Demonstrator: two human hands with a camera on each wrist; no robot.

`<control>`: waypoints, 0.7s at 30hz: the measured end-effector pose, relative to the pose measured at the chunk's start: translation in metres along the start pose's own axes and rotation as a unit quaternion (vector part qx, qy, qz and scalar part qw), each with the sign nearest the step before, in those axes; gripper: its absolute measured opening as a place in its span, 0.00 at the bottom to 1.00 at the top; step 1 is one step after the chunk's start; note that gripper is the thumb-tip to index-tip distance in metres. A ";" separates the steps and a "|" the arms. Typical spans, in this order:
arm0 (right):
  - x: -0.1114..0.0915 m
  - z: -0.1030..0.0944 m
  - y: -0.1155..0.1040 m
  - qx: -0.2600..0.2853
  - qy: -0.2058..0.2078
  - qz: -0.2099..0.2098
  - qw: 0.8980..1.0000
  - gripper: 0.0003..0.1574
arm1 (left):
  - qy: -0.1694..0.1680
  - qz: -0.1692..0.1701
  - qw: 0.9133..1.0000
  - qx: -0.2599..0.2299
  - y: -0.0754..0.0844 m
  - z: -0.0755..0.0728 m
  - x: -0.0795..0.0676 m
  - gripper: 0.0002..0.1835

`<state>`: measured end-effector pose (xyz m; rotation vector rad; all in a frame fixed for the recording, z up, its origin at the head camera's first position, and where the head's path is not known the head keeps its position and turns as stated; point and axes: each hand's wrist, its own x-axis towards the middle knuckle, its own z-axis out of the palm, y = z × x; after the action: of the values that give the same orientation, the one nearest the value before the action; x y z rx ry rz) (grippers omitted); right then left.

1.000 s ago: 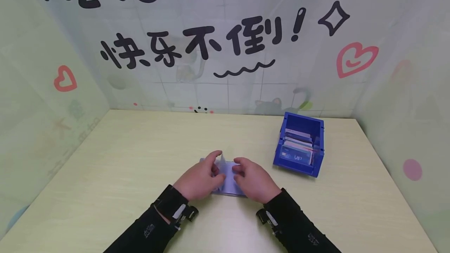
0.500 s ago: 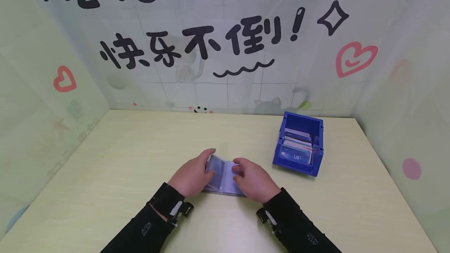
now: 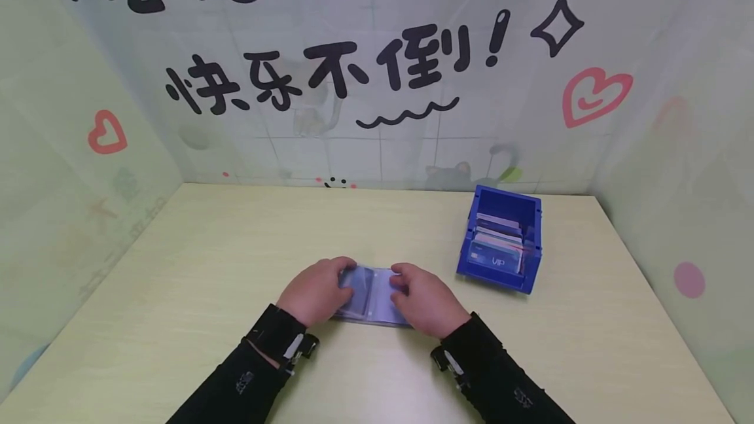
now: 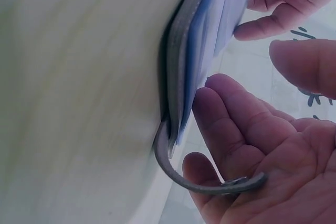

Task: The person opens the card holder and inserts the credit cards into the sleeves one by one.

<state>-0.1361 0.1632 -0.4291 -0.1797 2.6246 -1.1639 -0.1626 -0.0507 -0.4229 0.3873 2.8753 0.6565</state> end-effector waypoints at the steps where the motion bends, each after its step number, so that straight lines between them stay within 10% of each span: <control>1: 0.000 0.000 0.000 -0.003 -0.001 -0.002 1.000 0.32 | 0.001 -0.001 1.000 0.004 0.000 0.000 0.000 0.23; 12: -0.003 -0.023 0.000 -0.025 0.013 -0.014 1.000 0.25 | 0.009 -0.008 0.999 0.034 -0.002 0.002 -0.002 0.23; 21: -0.018 -0.090 0.019 -0.081 0.150 0.006 0.985 0.13 | 0.006 -0.007 0.999 0.047 0.000 0.003 -0.001 0.29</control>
<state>-0.1452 0.2438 -0.3819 -0.0179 2.9797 -1.0441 -0.1608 -0.0500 -0.4254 0.3773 2.9252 0.5248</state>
